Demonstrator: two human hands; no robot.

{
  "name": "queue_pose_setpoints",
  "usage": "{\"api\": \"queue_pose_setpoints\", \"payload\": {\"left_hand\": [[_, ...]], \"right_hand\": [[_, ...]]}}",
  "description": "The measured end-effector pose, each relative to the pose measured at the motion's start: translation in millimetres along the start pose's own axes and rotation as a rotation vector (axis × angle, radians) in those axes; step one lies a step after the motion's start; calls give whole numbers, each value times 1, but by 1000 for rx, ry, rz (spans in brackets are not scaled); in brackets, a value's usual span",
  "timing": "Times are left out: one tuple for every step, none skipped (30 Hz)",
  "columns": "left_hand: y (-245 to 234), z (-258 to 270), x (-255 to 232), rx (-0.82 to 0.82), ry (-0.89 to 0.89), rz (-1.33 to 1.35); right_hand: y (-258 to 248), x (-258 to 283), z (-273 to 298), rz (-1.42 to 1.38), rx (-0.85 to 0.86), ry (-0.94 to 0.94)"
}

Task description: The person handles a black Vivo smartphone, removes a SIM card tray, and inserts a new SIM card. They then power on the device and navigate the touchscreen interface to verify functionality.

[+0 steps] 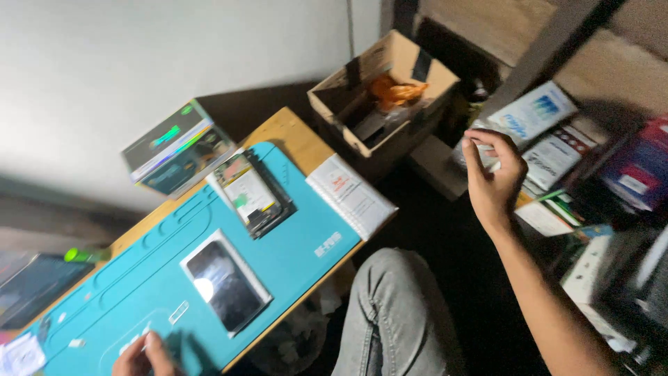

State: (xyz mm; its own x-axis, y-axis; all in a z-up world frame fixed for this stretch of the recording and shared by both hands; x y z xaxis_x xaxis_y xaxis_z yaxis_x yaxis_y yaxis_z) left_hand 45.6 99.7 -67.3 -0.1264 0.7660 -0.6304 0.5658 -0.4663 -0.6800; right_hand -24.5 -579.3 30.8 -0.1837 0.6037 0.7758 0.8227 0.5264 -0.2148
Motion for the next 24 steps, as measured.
{"api": "queue_pose_setpoints", "payload": {"left_hand": [[-16,4,-24,-26,-23,-20],[-31,6,-54,-67,23,20],[-41,8,-86,-103,75,67],[-46,6,-85,-126,57,53],[-47,4,-91,-88,137,39],[-46,1,-96,-47,216,24],[-55,3,-102,-66,200,9],[-55,6,-113,11,275,9],[-53,9,-127,93,352,13],[-57,13,-128,78,338,4],[-52,19,-134,179,398,-43],[-46,26,-139,282,455,-90],[-46,29,-140,273,447,-91],[-42,32,-141,293,452,-131],[-40,38,-141,318,453,-172],[-35,38,-140,313,439,-174],[-33,37,-139,280,398,-100],[-31,36,-137,246,357,-25],[-30,37,-141,237,346,-28],[-25,36,-138,296,225,8],[-20,36,-135,353,106,45],[-23,34,-138,344,98,43],[-21,32,-135,400,-5,74],[-19,32,-133,455,-108,106]], "right_hand": [[20,25,11,-27,29,-3],[39,50,24,-126,72,6],[52,75,35,-218,108,12],[66,107,45,-239,132,7],[85,138,56,-251,240,33],[102,170,69,-262,349,58],[117,186,80,-280,371,52],[140,201,96,-296,544,79],[160,215,114,-303,712,102],[175,214,129,-315,730,94],[191,218,148,-297,817,9],[207,221,168,-280,902,-78],[215,223,176,-284,910,-87],[223,222,186,-256,930,-50],[230,220,197,-227,954,-9],[234,225,202,-229,967,-15],[237,226,205,-223,963,39],[240,227,209,-217,959,94],[244,232,211,-220,971,86],[246,229,212,-242,951,189],[249,227,214,-263,929,292],[254,227,215,-267,939,286],[257,219,215,-281,895,403],[259,210,216,-293,849,520]]}}
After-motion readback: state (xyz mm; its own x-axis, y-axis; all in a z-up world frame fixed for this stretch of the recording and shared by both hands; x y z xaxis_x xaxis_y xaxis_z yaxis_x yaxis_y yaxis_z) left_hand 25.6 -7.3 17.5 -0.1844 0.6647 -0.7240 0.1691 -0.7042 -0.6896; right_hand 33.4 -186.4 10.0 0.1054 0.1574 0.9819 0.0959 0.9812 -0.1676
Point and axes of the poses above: each hand's wrist, its own z-axis away from the middle knuckle, its own y-axis out of the palm, x = y × z, the point moved 7 cm from there along -z, towards the middle knuckle, and after that the axes turned 15 degrees about -z, right-handed, at the moved point
